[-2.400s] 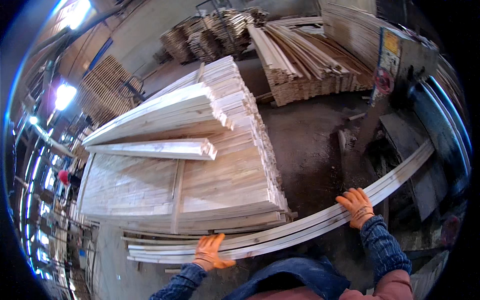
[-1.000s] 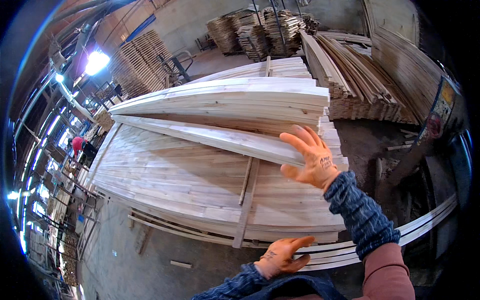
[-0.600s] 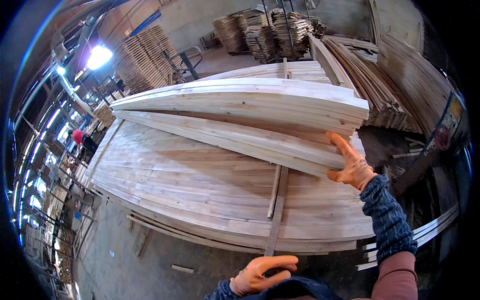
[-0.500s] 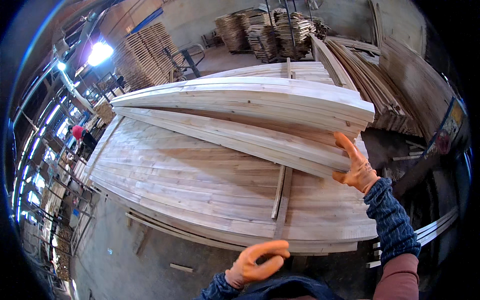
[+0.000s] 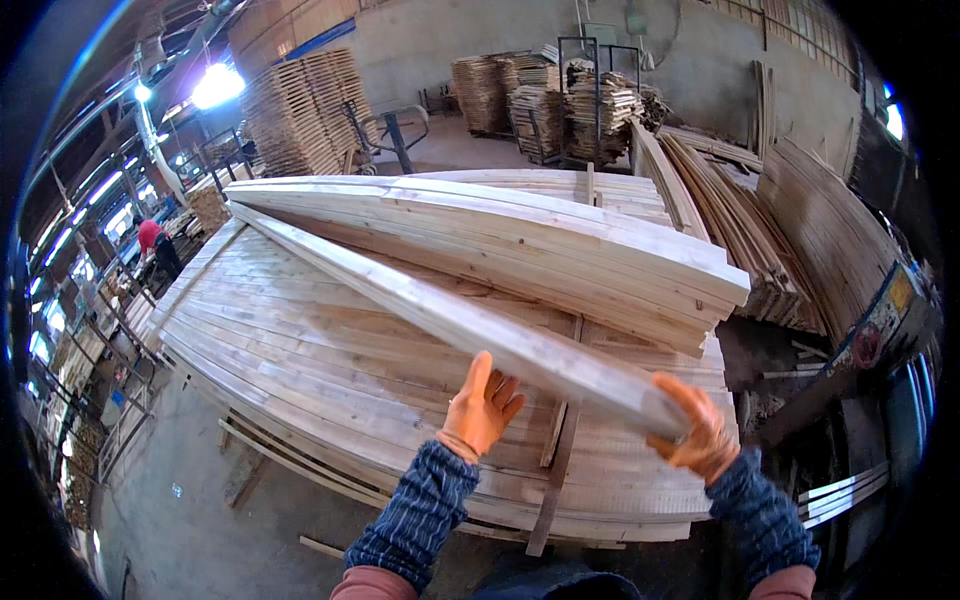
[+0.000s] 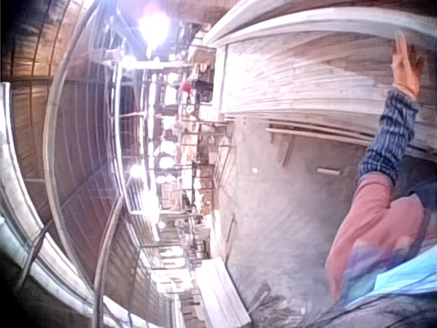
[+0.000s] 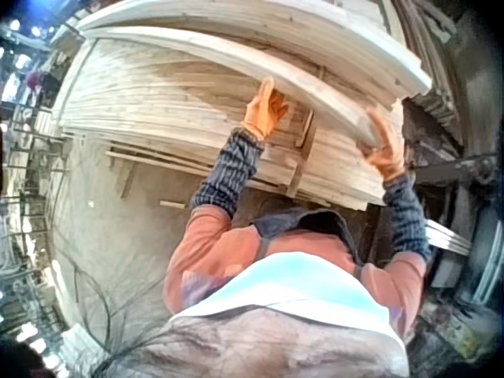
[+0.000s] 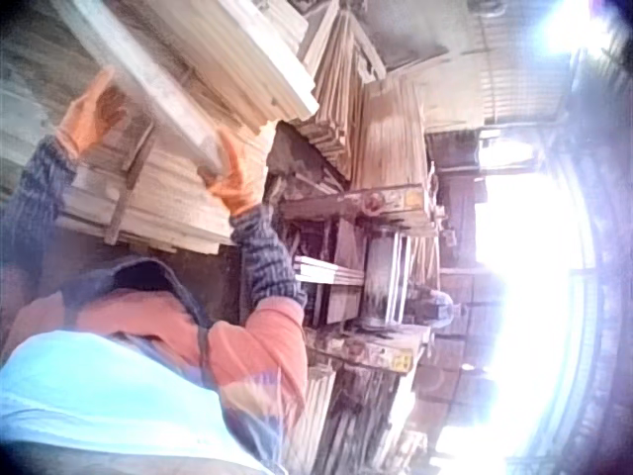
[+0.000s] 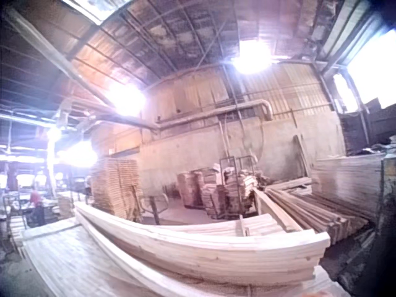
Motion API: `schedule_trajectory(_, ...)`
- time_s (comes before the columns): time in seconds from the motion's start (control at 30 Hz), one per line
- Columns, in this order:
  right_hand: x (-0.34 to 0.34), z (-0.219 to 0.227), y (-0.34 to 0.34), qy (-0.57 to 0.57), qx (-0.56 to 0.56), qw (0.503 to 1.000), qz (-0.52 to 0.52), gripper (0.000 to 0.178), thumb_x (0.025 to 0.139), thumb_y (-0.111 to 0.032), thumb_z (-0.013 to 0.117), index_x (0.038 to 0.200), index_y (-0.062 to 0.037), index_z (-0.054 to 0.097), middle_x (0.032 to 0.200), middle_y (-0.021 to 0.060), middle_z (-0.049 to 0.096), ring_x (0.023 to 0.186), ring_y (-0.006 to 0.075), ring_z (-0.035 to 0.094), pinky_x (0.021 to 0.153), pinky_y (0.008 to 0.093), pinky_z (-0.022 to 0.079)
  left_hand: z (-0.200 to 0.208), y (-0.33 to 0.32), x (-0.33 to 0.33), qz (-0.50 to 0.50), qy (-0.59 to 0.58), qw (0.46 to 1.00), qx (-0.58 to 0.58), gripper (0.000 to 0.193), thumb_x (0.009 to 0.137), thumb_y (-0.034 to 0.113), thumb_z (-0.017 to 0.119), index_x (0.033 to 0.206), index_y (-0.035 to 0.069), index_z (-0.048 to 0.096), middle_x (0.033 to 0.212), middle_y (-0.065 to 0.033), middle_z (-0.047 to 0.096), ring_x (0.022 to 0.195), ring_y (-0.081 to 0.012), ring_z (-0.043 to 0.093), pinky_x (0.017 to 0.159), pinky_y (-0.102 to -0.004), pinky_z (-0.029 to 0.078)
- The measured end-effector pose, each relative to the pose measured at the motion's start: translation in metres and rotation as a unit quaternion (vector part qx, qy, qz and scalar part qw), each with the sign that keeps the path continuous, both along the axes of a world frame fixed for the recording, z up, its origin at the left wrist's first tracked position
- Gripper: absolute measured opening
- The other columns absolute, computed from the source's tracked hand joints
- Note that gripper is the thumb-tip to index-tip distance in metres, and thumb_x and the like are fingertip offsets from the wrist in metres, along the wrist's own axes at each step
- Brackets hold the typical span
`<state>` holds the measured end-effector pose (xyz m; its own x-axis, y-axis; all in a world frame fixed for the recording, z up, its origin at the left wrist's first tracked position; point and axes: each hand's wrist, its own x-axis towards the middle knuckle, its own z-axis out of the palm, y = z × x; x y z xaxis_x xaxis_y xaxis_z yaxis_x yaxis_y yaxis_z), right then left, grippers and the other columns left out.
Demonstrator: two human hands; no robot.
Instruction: The person takes long wood planks from a stack, feeds them individually through a roller-based sanding or planing machine, and then retrieves them to place on a separate stack.
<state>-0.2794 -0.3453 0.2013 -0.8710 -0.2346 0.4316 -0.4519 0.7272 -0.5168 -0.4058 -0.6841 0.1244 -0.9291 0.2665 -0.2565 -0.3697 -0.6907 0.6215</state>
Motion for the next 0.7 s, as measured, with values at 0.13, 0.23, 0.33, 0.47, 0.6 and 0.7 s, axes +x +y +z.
schedule_trajectory(0.13, 0.041, 0.012, -0.027, -0.203, 0.0, 0.977, 0.062, 0.094, 0.073, -0.027, 0.093, 0.155, -0.0099, 0.049, 0.141, 0.0215, 0.06, 0.132, 0.0369, 0.058, 0.114, 0.0461, 0.045, 0.0, -0.002, -0.004, 0.074, -0.074, 0.994, 0.021, 0.057, 0.097, 0.047, 0.075, 0.143, 0.018, 0.059, 0.132, 0.0021, 0.063, 0.118, -0.0162, 0.059, 0.092, -0.0347, 0.052)
schedule_trajectory(0.23, 0.01, 0.027, -0.018, -0.361, -0.104, 0.908, 0.184, 0.093, 0.085, -0.034, 0.086, 0.162, -0.0133, 0.038, 0.154, 0.0232, 0.05, 0.144, 0.037, 0.048, 0.119, 0.0472, 0.041, 0.004, -0.007, 0.011, 0.116, -0.071, 0.991, -0.007, 0.048, 0.095, 0.048, 0.077, 0.131, 0.02, 0.062, 0.123, -0.0031, 0.067, 0.112, -0.0207, 0.066, 0.092, -0.0367, 0.06)
schedule_trajectory(0.33, -0.056, 0.005, -0.045, -0.414, -0.183, 0.855, 0.254, 0.091, 0.094, -0.044, 0.077, 0.166, -0.0151, 0.03, 0.161, 0.0219, 0.045, 0.15, 0.0365, 0.043, 0.121, 0.0471, 0.039, 0.023, -0.01, 0.035, 0.079, -0.028, 0.996, 0.038, 0.042, 0.099, 0.045, 0.073, 0.132, 0.021, 0.061, 0.123, -0.0059, 0.069, 0.113, -0.0205, 0.067, 0.095, -0.0384, 0.061)
schedule_trajectory(0.47, -0.136, 0.009, -0.165, -0.479, -0.179, 0.808, 0.291, 0.085, 0.1, -0.056, 0.062, 0.167, -0.0181, 0.026, 0.158, 0.0193, 0.047, 0.137, 0.0303, 0.052, 0.112, 0.0412, 0.045, 0.037, -0.016, 0.087, -0.005, 0.025, 0.999, 0.023, 0.05, 0.105, 0.047, 0.063, 0.14, 0.012, 0.056, 0.126, -0.0064, 0.069, 0.114, -0.0212, 0.069, 0.098, -0.0391, 0.06)
schedule_trajectory(0.6, -0.176, 0.004, -0.288, -0.507, -0.204, 0.775, 0.318, 0.09, 0.092, -0.049, 0.076, 0.164, -0.0178, 0.032, 0.146, 0.0139, 0.053, 0.115, 0.0227, 0.06, 0.096, 0.0398, 0.053, -0.001, -0.01, 0.142, -0.15, 0.001, 0.989, 0.011, 0.068, 0.103, 0.049, 0.065, 0.154, 0.01, 0.043, 0.143, -0.0131, 0.059, 0.132, -0.0288, 0.06, 0.11, -0.05, 0.053)
schedule_trajectory(0.7, -0.178, -0.044, -0.295, -0.457, -0.177, 0.798, 0.35, 0.107, 0.085, -0.047, 0.084, 0.167, -0.0144, 0.024, 0.137, 0.0139, 0.058, 0.122, 0.0225, 0.056, 0.102, 0.0403, 0.049, -0.025, -0.009, 0.15, -0.289, 0.012, 0.95, -0.115, 0.071, 0.102, 0.038, 0.069, 0.155, 0.001, 0.041, 0.143, -0.0143, 0.059, 0.133, -0.0249, 0.058, 0.113, -0.0404, 0.049)
